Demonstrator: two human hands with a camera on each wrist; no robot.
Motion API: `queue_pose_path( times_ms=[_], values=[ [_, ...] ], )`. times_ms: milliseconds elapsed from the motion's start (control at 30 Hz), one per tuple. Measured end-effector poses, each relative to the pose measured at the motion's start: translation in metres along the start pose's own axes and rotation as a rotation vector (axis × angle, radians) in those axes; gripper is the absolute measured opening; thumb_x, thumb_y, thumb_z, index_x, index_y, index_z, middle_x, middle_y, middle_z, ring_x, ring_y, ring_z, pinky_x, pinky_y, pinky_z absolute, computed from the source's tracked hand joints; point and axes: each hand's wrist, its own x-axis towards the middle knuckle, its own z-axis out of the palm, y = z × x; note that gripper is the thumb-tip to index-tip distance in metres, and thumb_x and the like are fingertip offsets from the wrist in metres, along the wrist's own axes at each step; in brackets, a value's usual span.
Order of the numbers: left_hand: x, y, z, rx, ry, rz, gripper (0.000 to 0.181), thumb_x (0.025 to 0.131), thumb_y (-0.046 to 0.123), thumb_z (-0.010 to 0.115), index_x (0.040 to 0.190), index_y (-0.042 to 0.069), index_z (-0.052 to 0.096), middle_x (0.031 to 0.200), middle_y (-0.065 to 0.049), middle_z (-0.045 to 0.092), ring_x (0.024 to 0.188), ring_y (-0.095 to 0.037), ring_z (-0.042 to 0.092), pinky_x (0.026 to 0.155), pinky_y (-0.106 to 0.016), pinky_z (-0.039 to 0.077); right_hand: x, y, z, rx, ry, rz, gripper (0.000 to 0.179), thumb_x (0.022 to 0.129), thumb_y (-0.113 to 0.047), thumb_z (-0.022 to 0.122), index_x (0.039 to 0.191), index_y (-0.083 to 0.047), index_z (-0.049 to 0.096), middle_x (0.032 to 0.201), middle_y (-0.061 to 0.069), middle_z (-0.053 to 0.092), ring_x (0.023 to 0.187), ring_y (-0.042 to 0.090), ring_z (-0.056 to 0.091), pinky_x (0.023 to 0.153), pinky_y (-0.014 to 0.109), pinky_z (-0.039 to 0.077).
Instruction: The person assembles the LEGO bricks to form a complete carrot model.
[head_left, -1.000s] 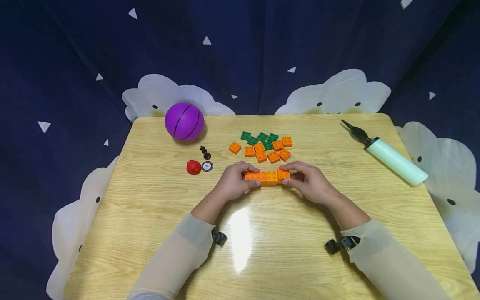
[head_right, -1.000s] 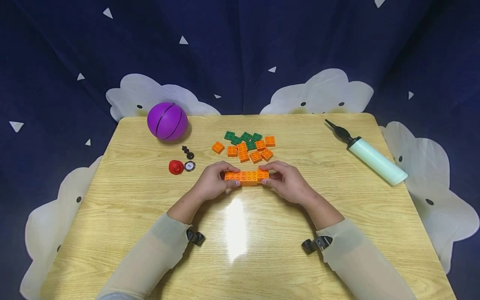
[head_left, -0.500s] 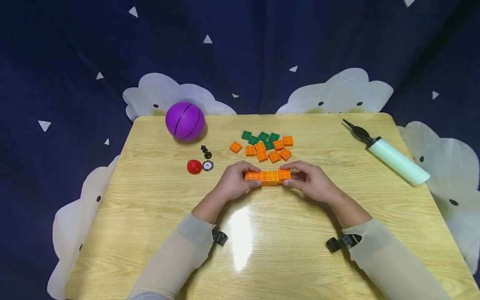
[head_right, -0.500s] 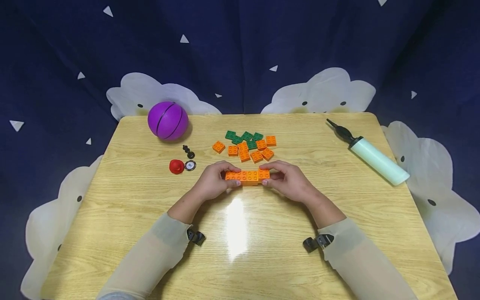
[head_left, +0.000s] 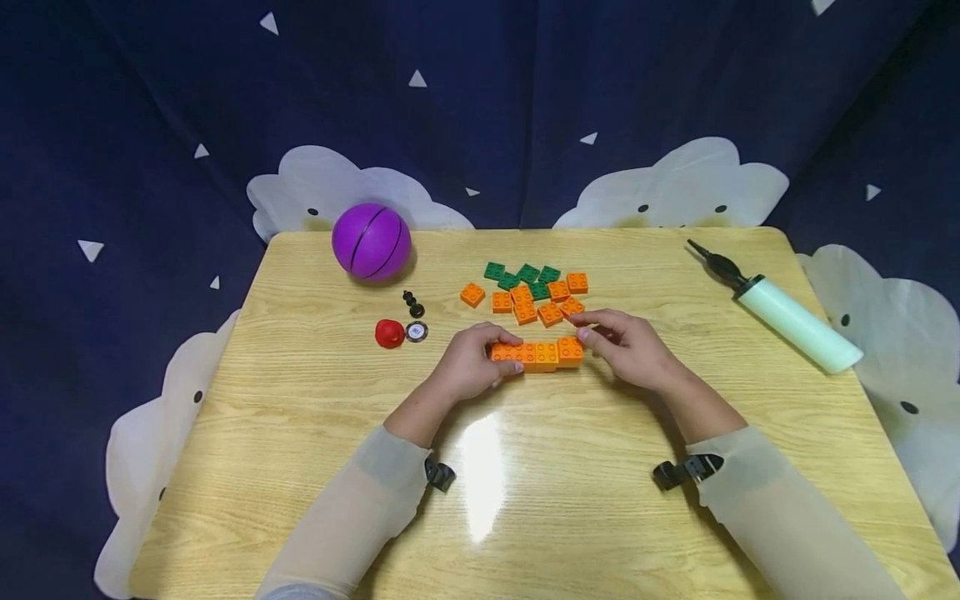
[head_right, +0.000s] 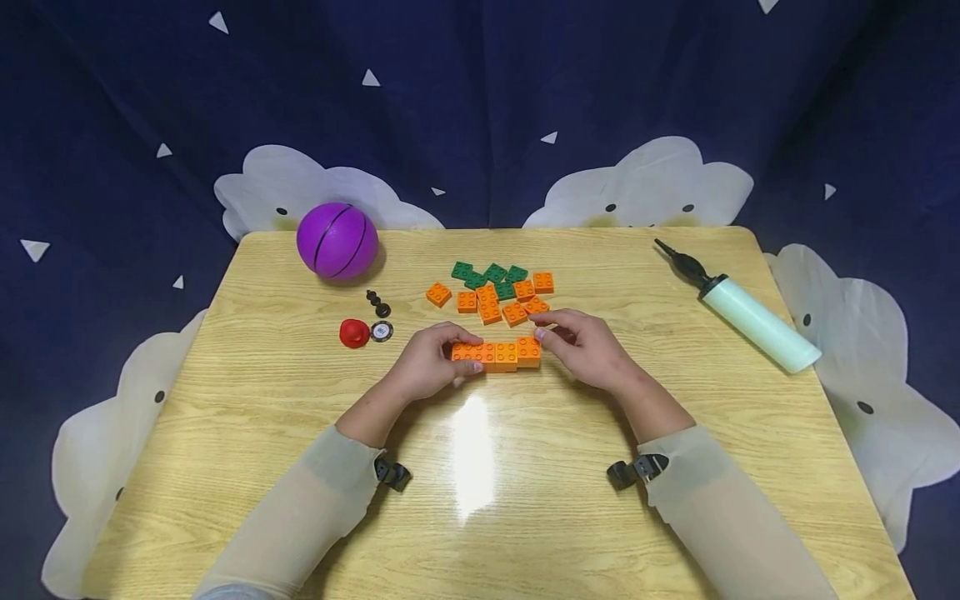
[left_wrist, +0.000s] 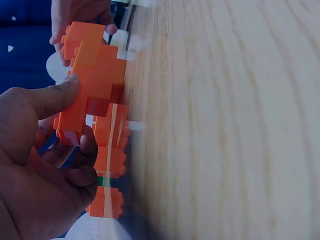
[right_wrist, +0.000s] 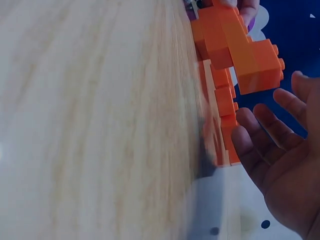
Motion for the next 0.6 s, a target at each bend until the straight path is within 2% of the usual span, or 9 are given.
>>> queue_pose_path(
  times_ms=[167, 400, 600],
  values=[
    [0.0, 0.001, 0.0, -0.008, -0.003, 0.003, 0.032, 0.086, 0.025, 0.087, 0.117, 0.021, 0.077, 0.122, 0.004, 0.069, 0.11, -0.018, 0.06, 0.104, -0.039, 0.046, 0.007, 0.004, -0.001, -0.018, 0.057, 0.019, 0.043, 0.106, -0.04, 0.06, 0.14, -0.014, 0.065, 0.124, 0.008, 0.07, 0.095, 0.026, 0.07, 0.078, 0.044, 0.057],
    [0.001, -0.001, 0.0, -0.008, -0.005, 0.004, 0.033, 0.086, 0.026, 0.087, 0.117, 0.022, 0.077, 0.122, 0.004, 0.069, 0.117, -0.019, 0.06, 0.107, -0.041, 0.045, 0.021, 0.009, -0.001, -0.058, 0.131, -0.003, 0.04, 0.101, -0.026, 0.071, 0.138, -0.011, 0.066, 0.126, 0.009, 0.067, 0.103, 0.028, 0.066, 0.089, 0.049, 0.055],
    [0.002, -0.002, 0.0, -0.016, 0.0, 0.018, 0.033, 0.086, 0.025, 0.088, 0.117, 0.021, 0.077, 0.118, 0.005, 0.07, 0.101, -0.017, 0.06, 0.095, -0.039, 0.048, 0.03, 0.013, 0.0, -0.122, 0.164, -0.052, 0.042, 0.096, -0.02, 0.077, 0.135, -0.01, 0.068, 0.126, 0.01, 0.064, 0.093, 0.025, 0.059, 0.077, 0.041, 0.05]
  ],
)
